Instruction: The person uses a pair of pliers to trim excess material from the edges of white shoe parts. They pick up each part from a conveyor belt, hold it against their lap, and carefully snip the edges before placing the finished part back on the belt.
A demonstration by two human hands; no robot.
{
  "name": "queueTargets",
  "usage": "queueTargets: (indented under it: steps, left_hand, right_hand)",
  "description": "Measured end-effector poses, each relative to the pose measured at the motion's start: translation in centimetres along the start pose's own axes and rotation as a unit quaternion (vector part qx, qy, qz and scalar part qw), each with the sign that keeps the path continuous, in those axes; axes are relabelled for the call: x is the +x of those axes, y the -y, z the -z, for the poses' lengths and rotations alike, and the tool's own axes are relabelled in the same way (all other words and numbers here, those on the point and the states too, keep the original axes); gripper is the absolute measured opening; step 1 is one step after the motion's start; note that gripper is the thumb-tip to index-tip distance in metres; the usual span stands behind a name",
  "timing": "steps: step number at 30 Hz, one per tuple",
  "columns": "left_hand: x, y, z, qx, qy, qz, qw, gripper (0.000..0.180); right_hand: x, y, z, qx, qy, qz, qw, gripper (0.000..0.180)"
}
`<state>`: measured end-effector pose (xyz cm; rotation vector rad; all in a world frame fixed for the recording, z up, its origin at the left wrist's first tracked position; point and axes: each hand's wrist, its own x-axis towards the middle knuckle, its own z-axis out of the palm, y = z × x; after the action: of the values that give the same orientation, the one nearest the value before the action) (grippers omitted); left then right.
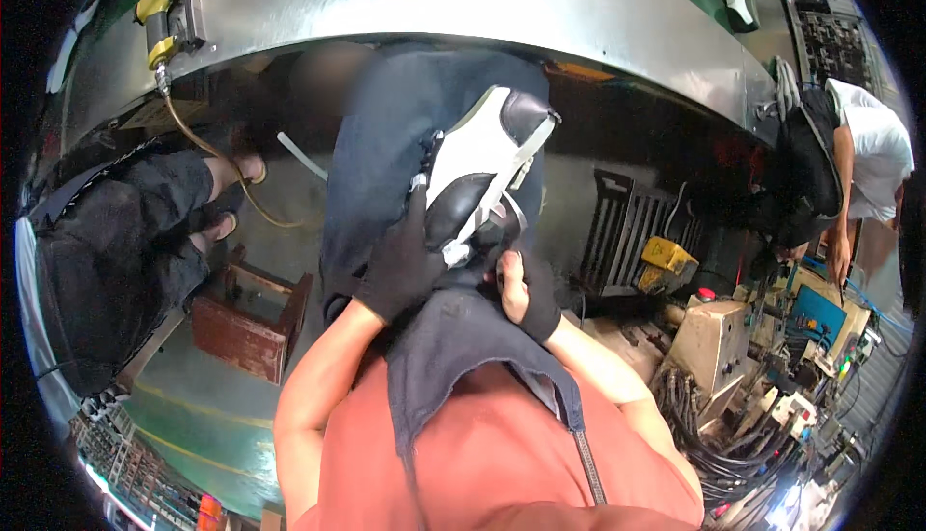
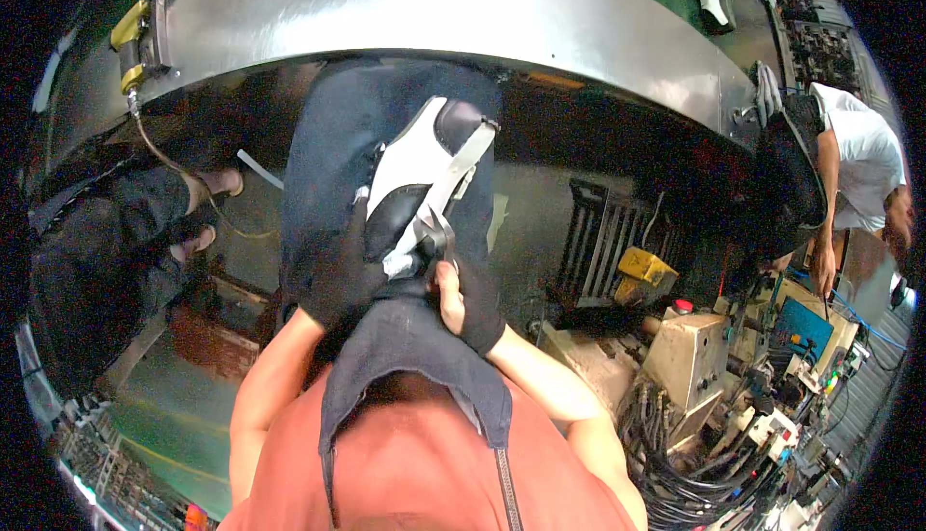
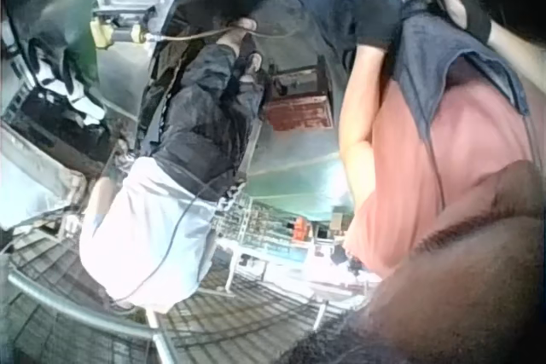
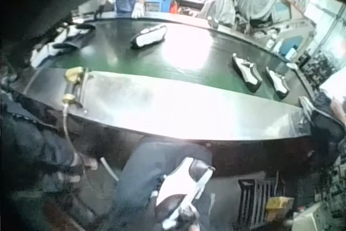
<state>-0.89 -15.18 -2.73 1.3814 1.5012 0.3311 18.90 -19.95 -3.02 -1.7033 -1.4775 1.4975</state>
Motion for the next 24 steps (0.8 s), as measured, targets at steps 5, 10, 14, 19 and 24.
queueTargets:
  steps: [5,10,14,19,24]
  left_hand:
    - [-1.2,0.4,1.6,0.042,-0.022,-0.036,0.998,0.097]
    - [-3.6,-2.2,12.5,-0.025,-0.059,-0.112,0.992,0.075]
    - [2.5,-5.5,9.0,-0.195,-0.198,-0.253,0.927,0.068]
    - [4.5,1.3,-2.7,-0.139,-0.135,-0.141,0.971,0.072]
    - [3.5,2.3,-2.6,-0.201,-0.026,-0.146,0.968,0.074]
  right_hand:
    - [0.8,-0.8,0.5,0.056,-0.030,-0.066,0.996,0.043]
    - [-2.1,-0.5,5.6,0.062,-0.062,-0.040,0.995,0.041]
    - [-1.5,1.5,7.3,0.107,-0.012,-0.123,0.987,0.040]
    - [1.3,2.5,9.4,0.072,0.150,-0.053,0.985,0.042]
    - [7.7,4.8,10.6,-0.322,0.317,0.049,0.891,0.042]
